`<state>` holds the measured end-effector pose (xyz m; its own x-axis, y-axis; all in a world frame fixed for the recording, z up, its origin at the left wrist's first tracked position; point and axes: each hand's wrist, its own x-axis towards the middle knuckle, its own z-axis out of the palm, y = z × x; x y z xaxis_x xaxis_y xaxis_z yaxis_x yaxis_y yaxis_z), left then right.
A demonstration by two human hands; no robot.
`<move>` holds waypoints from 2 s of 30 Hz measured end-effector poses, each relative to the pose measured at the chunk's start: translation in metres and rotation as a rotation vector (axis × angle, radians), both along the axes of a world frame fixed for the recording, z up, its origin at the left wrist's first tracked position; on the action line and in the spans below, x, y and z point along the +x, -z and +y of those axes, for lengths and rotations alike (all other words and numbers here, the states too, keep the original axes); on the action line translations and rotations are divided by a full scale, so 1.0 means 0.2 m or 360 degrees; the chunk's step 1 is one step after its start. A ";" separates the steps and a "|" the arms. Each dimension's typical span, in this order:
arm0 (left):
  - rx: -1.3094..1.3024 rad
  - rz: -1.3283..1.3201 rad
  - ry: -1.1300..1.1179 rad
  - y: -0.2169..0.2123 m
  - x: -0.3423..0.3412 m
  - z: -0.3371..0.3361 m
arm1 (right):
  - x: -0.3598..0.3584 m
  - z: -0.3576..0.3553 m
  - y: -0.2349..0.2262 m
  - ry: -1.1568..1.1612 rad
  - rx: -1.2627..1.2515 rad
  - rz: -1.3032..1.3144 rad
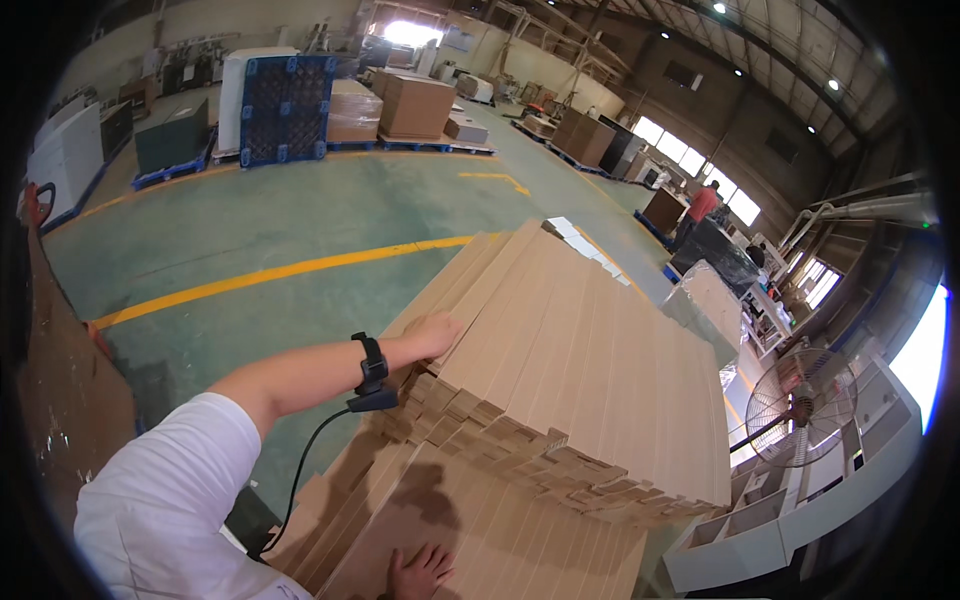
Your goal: The recorder loads wooden planks into a production machine and then uses a pallet jack to transport a loaded pallet through the warehouse.
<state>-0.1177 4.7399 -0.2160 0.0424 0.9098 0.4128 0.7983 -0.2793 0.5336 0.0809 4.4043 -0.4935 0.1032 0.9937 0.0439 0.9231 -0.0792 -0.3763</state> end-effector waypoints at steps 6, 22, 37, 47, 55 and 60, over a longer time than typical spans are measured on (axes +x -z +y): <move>-0.0418 -0.0550 -0.0187 -0.02 0.01 -0.03 | -0.02 0.00 -0.03 0.0038 -0.0009 0.0014; -0.0675 -0.0067 0.0335 0.05 -0.13 0.11 | -0.03 -0.02 -0.05 0.0025 -0.0121 -0.0031; -0.0933 -0.0823 0.0714 0.23 -0.58 -0.25 | -0.03 0.01 -0.02 -0.0012 -0.0047 -0.0063; -0.0543 -0.0929 0.0210 0.09 -0.31 -0.09 | 0.00 -0.01 -0.02 0.0022 -0.0083 -0.0018; -0.0259 -0.0538 0.0202 0.13 -0.18 -0.02 | 0.00 -0.01 -0.04 -0.0004 -0.0078 -0.0021; -0.0472 0.0099 0.0164 -0.01 -0.11 -0.15 | 0.04 -0.02 -0.05 -0.0031 -0.0081 -0.0088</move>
